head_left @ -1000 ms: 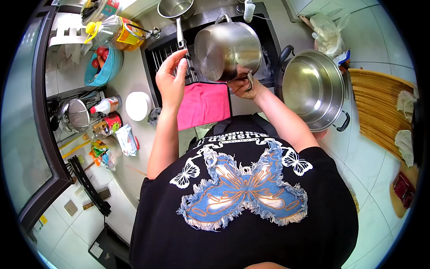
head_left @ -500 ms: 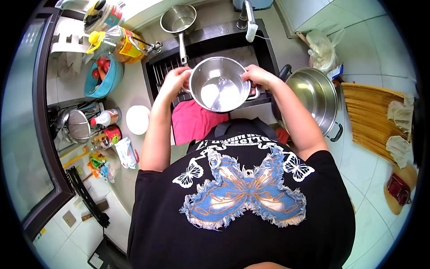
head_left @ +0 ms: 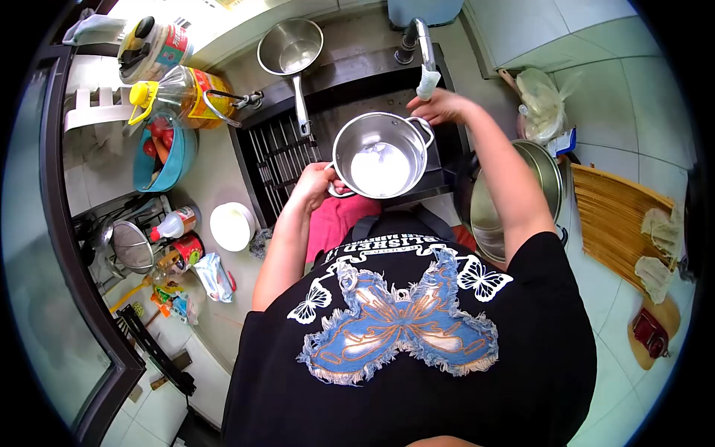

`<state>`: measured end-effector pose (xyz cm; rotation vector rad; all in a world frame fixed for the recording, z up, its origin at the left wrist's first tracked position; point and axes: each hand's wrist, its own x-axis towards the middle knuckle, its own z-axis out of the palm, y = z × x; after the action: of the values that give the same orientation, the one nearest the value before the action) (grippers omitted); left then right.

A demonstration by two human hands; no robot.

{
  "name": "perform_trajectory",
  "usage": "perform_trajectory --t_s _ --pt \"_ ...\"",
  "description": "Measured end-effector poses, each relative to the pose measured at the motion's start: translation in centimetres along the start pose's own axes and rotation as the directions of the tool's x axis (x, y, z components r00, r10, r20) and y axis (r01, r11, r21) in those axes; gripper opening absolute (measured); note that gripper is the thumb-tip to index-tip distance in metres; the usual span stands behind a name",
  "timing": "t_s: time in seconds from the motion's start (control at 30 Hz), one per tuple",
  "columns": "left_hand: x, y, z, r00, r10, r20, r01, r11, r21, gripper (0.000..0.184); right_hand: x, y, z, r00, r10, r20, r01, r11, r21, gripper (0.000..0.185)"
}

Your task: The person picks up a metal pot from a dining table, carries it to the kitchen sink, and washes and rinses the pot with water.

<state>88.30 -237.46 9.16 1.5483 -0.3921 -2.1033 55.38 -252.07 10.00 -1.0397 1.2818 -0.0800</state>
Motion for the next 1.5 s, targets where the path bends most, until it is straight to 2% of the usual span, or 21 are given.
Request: perform_trajectory --t_s 0.03,0.1,0.17,0.2,0.23,0.3,0.4,0.43,0.5,0.57,0.63,0.67,0.7,0.77,1.0,1.1,1.3,1.37,1.4,1.47,1.5 --pt "0.8 -0.6 -0.3 0.999 0.047 0.001 -0.047 0.999 -0.001 0.017 3.5 0.2 -2.6 0.993 0.051 -0.103 -0.077 0.960 -0.268 0.031" --pt "2.4 -1.7 -0.6 0.995 0.098 0.007 -0.098 0.995 -0.024 0.022 5.5 -1.9 -6.0 0.922 -0.044 -0.384 -0.051 0.971 -0.233 0.033" --pt "3.1 -1.8 0.5 0.993 0.116 -0.026 -0.117 0.992 -0.055 0.023 8.6 -3.2 -9.3 0.797 -0.295 -0.526 0.141 0.939 -0.313 0.043" --pt "3.5 -1.7 1.1 0.993 0.113 -0.034 -0.116 0.988 -0.098 0.023 8.9 -4.6 -9.9 0.700 -0.399 -0.592 0.128 0.886 -0.445 0.045" --pt "2.1 -3.2 3.5 0.994 0.106 -0.016 -0.108 0.986 -0.127 0.022 6.7 -2.7 -11.3 0.690 -0.380 -0.616 0.104 0.894 -0.435 0.045" --pt "3.0 -2.4 4.6 0.993 0.114 -0.018 -0.115 0.984 -0.135 0.022 10.9 -3.0 -13.4 0.450 -0.777 -0.439 0.128 0.543 -0.830 0.038" --pt "2.3 -0.7 7.2 0.997 0.072 -0.031 -0.077 0.972 -0.221 0.018 9.9 -5.5 -11.8 0.611 -0.570 -0.549 0.176 0.774 -0.608 0.034" --pt "2.5 -0.7 7.4 0.997 0.073 -0.019 -0.076 0.973 -0.219 0.018 9.7 -5.9 -11.6 0.616 -0.571 -0.543 0.177 0.772 -0.611 0.034" --pt "1.1 -1.7 9.4 0.998 0.055 0.018 -0.050 0.972 -0.231 0.018 6.6 -5.1 -11.7 0.526 -0.342 -0.778 0.251 0.937 -0.242 0.037" --pt "1.2 -1.4 9.7 0.998 0.066 0.001 -0.063 0.968 -0.243 0.019 8.3 -5.4 -12.6 0.529 -0.366 -0.766 0.137 0.927 -0.348 0.040" --pt "1.0 -1.5 10.1 0.997 0.069 -0.016 -0.071 0.966 -0.250 0.019 8.8 -5.7 -11.7 0.355 -0.449 -0.820 0.349 0.877 -0.330 0.041" --pt "1.0 -1.5 10.3 0.995 0.095 -0.036 -0.101 0.965 -0.242 0.019 8.1 -5.7 -12.1 0.462 -0.390 -0.797 0.191 0.921 -0.339 0.038" --pt "-1.3 -3.4 12.5 0.992 0.120 -0.028 -0.123 0.970 -0.210 0.020 1.0 -5.0 -10.9 0.438 -0.374 -0.818 0.181 0.927 -0.327 0.038" --pt "-1.4 -3.5 12.8 0.990 0.124 -0.059 -0.134 0.968 -0.213 0.021 -2.7 -7.1 -8.5 0.493 -0.432 -0.755 -0.079 0.842 -0.534 0.031" --pt "-0.5 -5.1 12.1 0.977 0.157 -0.145 -0.179 0.972 -0.151 0.023 3.3 -0.3 -13.5 0.422 -0.660 -0.622 0.047 0.701 -0.712 0.028" --pt "-0.5 -5.1 12.2 0.973 0.162 -0.163 -0.187 0.970 -0.155 0.023 2.6 -0.4 -13.2 0.448 -0.668 -0.595 0.089 0.695 -0.713 0.029" --pt "-0.7 -5.0 12.3 0.970 0.156 -0.186 -0.185 0.970 -0.154 0.024 -0.1 -0.4 -12.7 0.600 -0.613 -0.513 -0.077 0.594 -0.800 0.043" --pt "-0.6 -5.1 11.8 0.964 0.178 -0.199 -0.208 0.968 -0.143 0.024 -1.1 0.3 -11.8 0.572 -0.686 -0.450 0.058 0.581 -0.812 0.049" --pt "-0.7 -5.5 11.1 0.966 0.184 -0.180 -0.207 0.971 -0.118 0.023 -0.2 2.4 -11.7 0.608 -0.624 -0.491 0.185 0.713 -0.677 0.050" --pt "-0.7 -6.1 9.2 0.965 0.201 -0.168 -0.219 0.971 -0.095 0.022 0.5 5.0 -10.5 0.698 -0.449 -0.558 -0.110 0.703 -0.703 0.045" --pt "-0.8 -6.4 8.2 0.961 0.206 -0.185 -0.227 0.968 -0.103 0.021 1.1 6.6 -9.7 0.808 -0.330 -0.488 -0.151 0.684 -0.714 0.038"
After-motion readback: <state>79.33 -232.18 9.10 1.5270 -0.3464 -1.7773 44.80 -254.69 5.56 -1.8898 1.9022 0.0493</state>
